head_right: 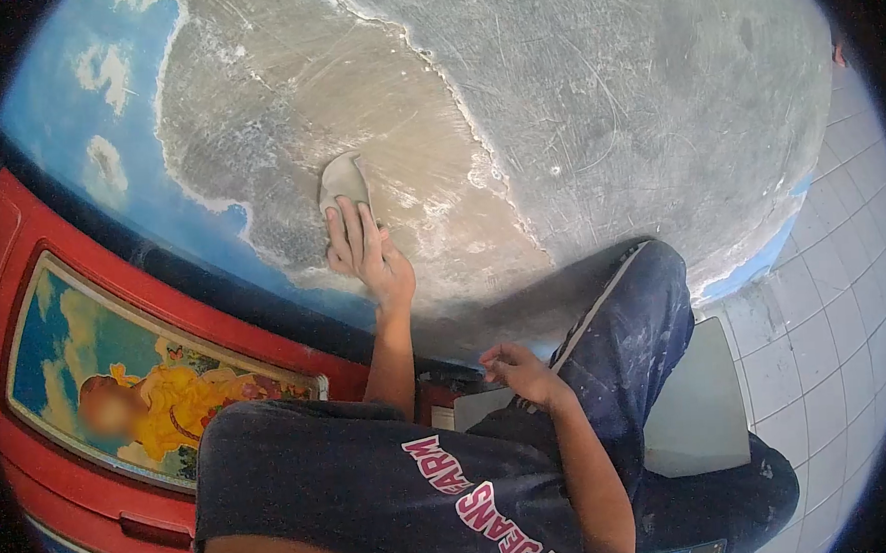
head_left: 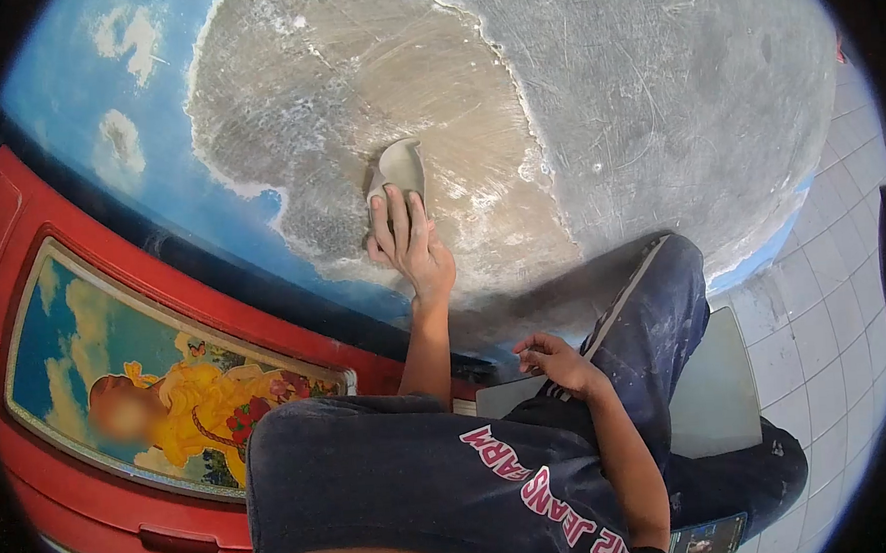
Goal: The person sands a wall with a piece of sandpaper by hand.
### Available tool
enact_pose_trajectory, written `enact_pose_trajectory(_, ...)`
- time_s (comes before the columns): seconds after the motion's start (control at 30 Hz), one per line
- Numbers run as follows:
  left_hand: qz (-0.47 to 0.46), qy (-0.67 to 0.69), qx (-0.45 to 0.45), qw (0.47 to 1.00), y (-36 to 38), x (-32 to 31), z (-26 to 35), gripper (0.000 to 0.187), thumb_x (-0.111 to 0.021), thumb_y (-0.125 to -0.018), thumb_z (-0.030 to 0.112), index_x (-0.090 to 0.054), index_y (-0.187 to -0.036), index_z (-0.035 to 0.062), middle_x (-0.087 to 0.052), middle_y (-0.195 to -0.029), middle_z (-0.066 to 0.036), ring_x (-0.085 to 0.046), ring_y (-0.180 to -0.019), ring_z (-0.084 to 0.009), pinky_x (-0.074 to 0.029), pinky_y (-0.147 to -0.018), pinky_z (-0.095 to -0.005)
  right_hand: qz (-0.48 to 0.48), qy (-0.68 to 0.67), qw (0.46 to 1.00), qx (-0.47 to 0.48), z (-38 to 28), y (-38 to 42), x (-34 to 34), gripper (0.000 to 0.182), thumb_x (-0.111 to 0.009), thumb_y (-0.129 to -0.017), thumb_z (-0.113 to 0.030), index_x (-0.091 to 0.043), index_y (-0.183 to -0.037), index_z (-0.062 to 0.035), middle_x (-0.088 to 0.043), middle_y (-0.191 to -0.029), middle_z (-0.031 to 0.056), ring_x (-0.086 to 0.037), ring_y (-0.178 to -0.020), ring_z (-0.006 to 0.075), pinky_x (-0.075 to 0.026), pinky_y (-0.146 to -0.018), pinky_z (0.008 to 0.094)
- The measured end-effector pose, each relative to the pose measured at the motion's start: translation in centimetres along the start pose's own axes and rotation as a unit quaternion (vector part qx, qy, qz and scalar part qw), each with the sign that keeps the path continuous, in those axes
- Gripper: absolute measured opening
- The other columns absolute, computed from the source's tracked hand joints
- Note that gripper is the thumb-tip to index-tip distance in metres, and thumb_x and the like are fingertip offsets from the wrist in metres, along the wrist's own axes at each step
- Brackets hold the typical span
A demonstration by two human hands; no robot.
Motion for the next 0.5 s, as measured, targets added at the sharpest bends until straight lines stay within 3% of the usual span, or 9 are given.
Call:
enact_pose_trajectory(0.23,-0.009,-0.107,0.015,0.994,0.6,-1.0,-0.1,0.043,-0.041,-0.106,0.027,-0.053,-0.144,0.0117,-0.043,-0.155,-0.014,-0.013,-0.153,-0.0395,-0.001,-0.115,-0.0604,-0.001,-0.024,1.000,0.017,0.2,-0.1,0.1,0.025,-0.053,-0.102,-0.015,-0.059,-0.120,0.0017,-0.063,-0.101,0.0067,-0.063,-0.095,0.0151,-0.051,-0.088,0.0301)
enact_pose_trajectory(0.3,-0.022,-0.052,0.002,0.998,0.4,-1.1,-0.1,0.047,-0.038,-0.107,0.027,-0.047,-0.147,0.0067,-0.036,-0.159,-0.015,-0.005,-0.153,-0.0420,0.004,-0.116,-0.0614,0.000,-0.029,0.999,0.016,-0.3,0.3,0.0,0.025,-0.053,-0.102,-0.014,-0.059,-0.120,0.0017,-0.064,-0.101,0.0068,-0.063,-0.095,0.0156,-0.051,-0.089,0.0307)
enact_pose_trajectory(0.43,-0.032,-0.033,0.029,0.999,-0.1,-1.1,0.6,0.056,-0.035,-0.107,0.033,-0.037,-0.151,-0.0017,-0.026,-0.162,-0.021,-0.005,-0.153,-0.0424,0.000,-0.117,-0.0612,0.001,-0.023,1.000,0.018,0.1,0.0,0.0,0.025,-0.053,-0.102,-0.014,-0.059,-0.120,0.0016,-0.064,-0.100,0.0069,-0.063,-0.096,0.0159,-0.050,-0.089,0.0313)
enact_pose_trajectory(0.5,-0.043,-0.015,0.047,0.998,-0.4,-1.1,0.9,0.068,-0.033,-0.107,0.040,-0.023,-0.154,-0.0082,-0.015,-0.163,-0.026,-0.001,-0.153,-0.0423,0.001,-0.117,-0.0604,0.002,-0.001,1.000,0.028,0.0,0.0,0.0,0.025,-0.054,-0.102,-0.015,-0.059,-0.120,0.0014,-0.064,-0.100,0.0067,-0.063,-0.097,0.0163,-0.050,-0.090,0.0318)
Point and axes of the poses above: each hand's wrist, its own y-axis away from the middle knuckle, its own x-axis out of the back of the hand, z = x × y, the point moved 6 cm from there along -y, towards the middle knuckle
